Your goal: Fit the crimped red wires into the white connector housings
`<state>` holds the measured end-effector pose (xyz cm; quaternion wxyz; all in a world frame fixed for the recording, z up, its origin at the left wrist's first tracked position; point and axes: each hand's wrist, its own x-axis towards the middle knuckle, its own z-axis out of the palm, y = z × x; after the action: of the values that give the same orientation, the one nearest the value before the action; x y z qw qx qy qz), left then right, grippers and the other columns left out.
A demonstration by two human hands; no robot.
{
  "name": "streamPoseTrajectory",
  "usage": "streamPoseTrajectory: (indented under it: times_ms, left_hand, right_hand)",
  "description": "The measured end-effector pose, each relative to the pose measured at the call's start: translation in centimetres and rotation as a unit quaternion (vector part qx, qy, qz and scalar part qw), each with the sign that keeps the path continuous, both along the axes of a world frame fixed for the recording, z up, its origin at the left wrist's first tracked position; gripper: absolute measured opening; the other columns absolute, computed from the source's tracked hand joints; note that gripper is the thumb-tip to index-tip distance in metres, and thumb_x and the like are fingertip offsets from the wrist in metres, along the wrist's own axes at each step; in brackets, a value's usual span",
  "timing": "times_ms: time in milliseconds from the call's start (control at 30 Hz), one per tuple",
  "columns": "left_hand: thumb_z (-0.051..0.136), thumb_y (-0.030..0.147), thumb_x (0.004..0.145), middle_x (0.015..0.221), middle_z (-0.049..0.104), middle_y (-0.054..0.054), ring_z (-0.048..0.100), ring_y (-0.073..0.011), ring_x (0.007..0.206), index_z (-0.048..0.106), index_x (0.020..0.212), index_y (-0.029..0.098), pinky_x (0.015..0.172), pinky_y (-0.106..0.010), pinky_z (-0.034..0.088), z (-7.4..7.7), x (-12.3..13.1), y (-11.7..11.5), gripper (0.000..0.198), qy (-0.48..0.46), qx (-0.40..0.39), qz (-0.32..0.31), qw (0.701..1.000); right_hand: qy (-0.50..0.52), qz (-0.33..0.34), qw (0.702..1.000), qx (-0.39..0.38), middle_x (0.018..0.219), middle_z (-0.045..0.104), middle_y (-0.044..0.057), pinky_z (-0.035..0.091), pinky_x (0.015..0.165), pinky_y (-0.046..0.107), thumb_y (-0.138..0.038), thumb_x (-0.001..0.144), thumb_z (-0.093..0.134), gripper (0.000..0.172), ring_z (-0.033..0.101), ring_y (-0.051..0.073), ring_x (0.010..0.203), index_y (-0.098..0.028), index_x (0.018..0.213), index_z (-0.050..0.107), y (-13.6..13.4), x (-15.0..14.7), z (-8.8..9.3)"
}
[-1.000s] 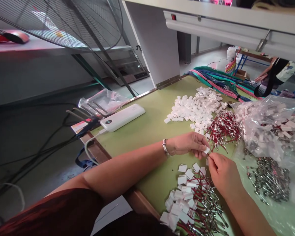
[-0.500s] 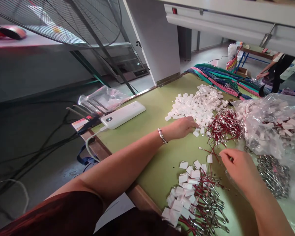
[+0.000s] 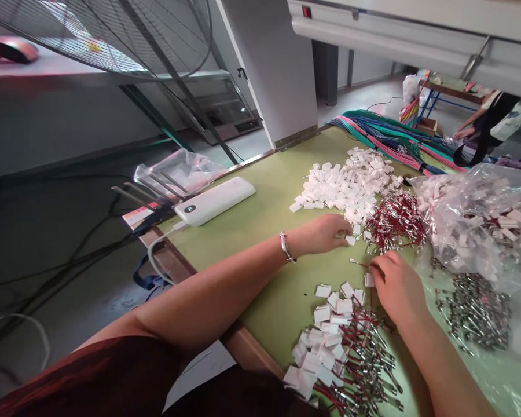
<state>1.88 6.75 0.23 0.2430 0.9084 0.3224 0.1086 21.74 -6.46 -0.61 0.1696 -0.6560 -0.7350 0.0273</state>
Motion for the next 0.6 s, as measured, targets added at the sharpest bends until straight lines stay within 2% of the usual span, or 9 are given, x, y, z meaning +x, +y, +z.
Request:
streamPoseTrajectory:
  times_ms: [133, 267, 333, 500, 600]
  left_hand:
    - [0.068, 0.022, 0.08, 0.096, 0.061, -0.008, 0.056, -0.0182, 0.083, 0.064, 0.094, 0.014, 0.071, -0.028, 0.042, -0.6, 0.6, -0.6, 0.017, -0.001, 0.014, 0.022, 1.0]
    - [0.066, 0.019, 0.079, 0.094, 0.062, -0.006, 0.056, -0.0181, 0.082, 0.063, 0.09, 0.016, 0.073, -0.029, 0.045, -0.9, 0.9, -0.7, 0.012, -0.012, 0.017, 0.015, 1.0]
    - [0.063, 0.015, 0.079, 0.092, 0.064, -0.006, 0.057, -0.0185, 0.084, 0.063, 0.092, 0.016, 0.075, -0.029, 0.046, -1.0, 1.1, -0.8, 0.012, -0.022, 0.018, 0.008, 1.0]
    - [0.055, 0.008, 0.08, 0.101, 0.063, -0.006, 0.06, -0.0187, 0.091, 0.064, 0.11, 0.019, 0.082, -0.029, 0.048, -1.3, 1.3, -1.1, 0.033, -0.047, 0.025, -0.012, 0.998]
    - [0.053, 0.009, 0.081, 0.1, 0.061, -0.008, 0.06, -0.0191, 0.09, 0.067, 0.107, 0.019, 0.082, -0.03, 0.048, -1.4, 1.4, -1.3, 0.031, -0.031, 0.033, -0.017, 0.999]
  right_hand:
    - [-0.019, -0.021, 1.0, -0.008, 0.081, 0.064, 0.002, 0.035, 0.054, 0.029, -0.026, 0.088, 0.055, 0.015, 0.059, 0.016, 0.064, -0.021, 0.077, 0.065, 0.2, -1.2, -0.9]
    - [-0.028, -0.026, 0.999, -0.003, 0.08, 0.063, 0.003, 0.034, 0.053, 0.029, -0.022, 0.088, 0.055, 0.016, 0.058, 0.016, 0.063, -0.021, 0.073, 0.06, 0.2, -1.6, -1.5]
    - [-0.036, -0.021, 0.999, -0.007, 0.081, 0.063, 0.003, 0.033, 0.053, 0.029, -0.02, 0.089, 0.054, 0.015, 0.059, 0.016, 0.064, -0.021, 0.074, 0.059, 0.1, -1.6, -1.4]
    - [-0.043, -0.023, 0.999, -0.006, 0.083, 0.064, 0.003, 0.031, 0.052, 0.028, -0.028, 0.088, 0.057, 0.012, 0.058, 0.016, 0.064, -0.021, 0.078, 0.059, 0.0, -1.9, -0.5]
    - [-0.06, -0.03, 0.998, -0.007, 0.081, 0.062, 0.002, 0.03, 0.051, 0.028, -0.03, 0.084, 0.06, 0.01, 0.057, 0.015, 0.062, -0.021, 0.078, 0.06, -0.1, -2.5, -0.4]
